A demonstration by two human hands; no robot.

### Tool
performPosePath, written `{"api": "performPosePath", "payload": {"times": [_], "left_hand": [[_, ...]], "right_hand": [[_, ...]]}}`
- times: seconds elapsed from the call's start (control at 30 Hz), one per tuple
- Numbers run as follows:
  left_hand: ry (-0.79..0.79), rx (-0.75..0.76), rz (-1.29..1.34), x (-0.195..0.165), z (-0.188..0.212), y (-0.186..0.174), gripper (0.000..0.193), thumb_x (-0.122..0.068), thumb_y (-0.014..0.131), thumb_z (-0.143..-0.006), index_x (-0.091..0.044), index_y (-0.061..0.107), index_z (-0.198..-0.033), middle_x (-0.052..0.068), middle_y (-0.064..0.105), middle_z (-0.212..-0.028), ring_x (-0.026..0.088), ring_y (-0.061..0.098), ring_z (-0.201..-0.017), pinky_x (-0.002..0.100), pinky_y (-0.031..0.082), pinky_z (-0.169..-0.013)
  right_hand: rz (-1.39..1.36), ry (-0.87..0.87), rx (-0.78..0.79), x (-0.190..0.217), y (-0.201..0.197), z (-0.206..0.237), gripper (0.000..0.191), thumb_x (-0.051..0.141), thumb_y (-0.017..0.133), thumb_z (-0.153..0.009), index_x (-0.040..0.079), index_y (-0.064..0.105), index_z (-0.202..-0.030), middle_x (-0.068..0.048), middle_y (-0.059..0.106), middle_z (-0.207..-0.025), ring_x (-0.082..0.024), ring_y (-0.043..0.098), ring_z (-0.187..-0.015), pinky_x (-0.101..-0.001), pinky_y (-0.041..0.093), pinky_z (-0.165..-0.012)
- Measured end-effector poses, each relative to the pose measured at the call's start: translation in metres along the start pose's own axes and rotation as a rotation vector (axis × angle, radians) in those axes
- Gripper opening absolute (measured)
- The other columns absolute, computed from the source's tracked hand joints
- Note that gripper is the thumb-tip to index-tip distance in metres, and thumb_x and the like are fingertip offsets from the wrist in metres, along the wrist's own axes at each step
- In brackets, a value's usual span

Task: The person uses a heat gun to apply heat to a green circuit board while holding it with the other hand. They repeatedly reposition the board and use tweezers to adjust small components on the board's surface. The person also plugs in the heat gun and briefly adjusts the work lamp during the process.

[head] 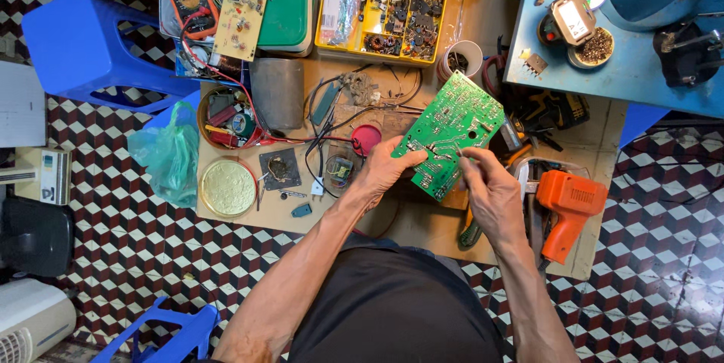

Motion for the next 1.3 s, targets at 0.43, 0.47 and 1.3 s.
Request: {"api": "performPosePath", "payload": {"times": [0.43, 0.47, 1.3], "left_hand": [[0.041, 0.081, 0.033, -0.006, -0.002, -0.001, 0.035, -0.026, 0.075, -0.091, -0.003, 0.070, -0.117, 0.000, 0.071, -0.098, 0.006, 0.062, -0.084, 0.024, 0.052, -0.074], [0.050, 0.082, 0.027, -0.007, -0.001, -0.001, 0.035, -0.026, 0.075, -0.092, -0.003, 0.071, -0.118, 0.000, 0.071, -0.099, 0.006, 0.061, -0.085, 0.024, 0.052, -0.074], [0.007, 0.088, -0.110, -0.004, -0.004, -0.005, 0.035, -0.032, 0.074, -0.091, -0.005, 0.068, -0.113, -0.001, 0.067, -0.097, 0.006, 0.064, -0.086, 0.024, 0.059, -0.072]], "right_hand": [[0.256, -0.137, 0.073, 0.016, 0.023, -0.015, 0.016, 0.010, 0.070, -0.096, 0.010, 0.073, -0.112, -0.002, 0.068, -0.093, -0.010, 0.064, -0.078, -0.0262, 0.053, -0.071], [0.268, -0.137, 0.063, 0.015, 0.023, -0.015, 0.017, 0.010, 0.070, -0.095, 0.010, 0.073, -0.112, -0.002, 0.067, -0.091, -0.010, 0.063, -0.077, -0.0264, 0.053, -0.071], [0.359, -0.100, 0.079, 0.018, 0.029, -0.022, 0.014, 0.010, 0.072, -0.093, 0.009, 0.075, -0.107, -0.002, 0.065, -0.087, -0.013, 0.062, -0.072, -0.0281, 0.051, -0.066]]}}
Point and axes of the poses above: each hand's wrist, its own z-axis away from the middle knuckle, its own y-axis out of the palm, x = y × z, the point moved 7 cm from there along -z, towards the middle knuckle
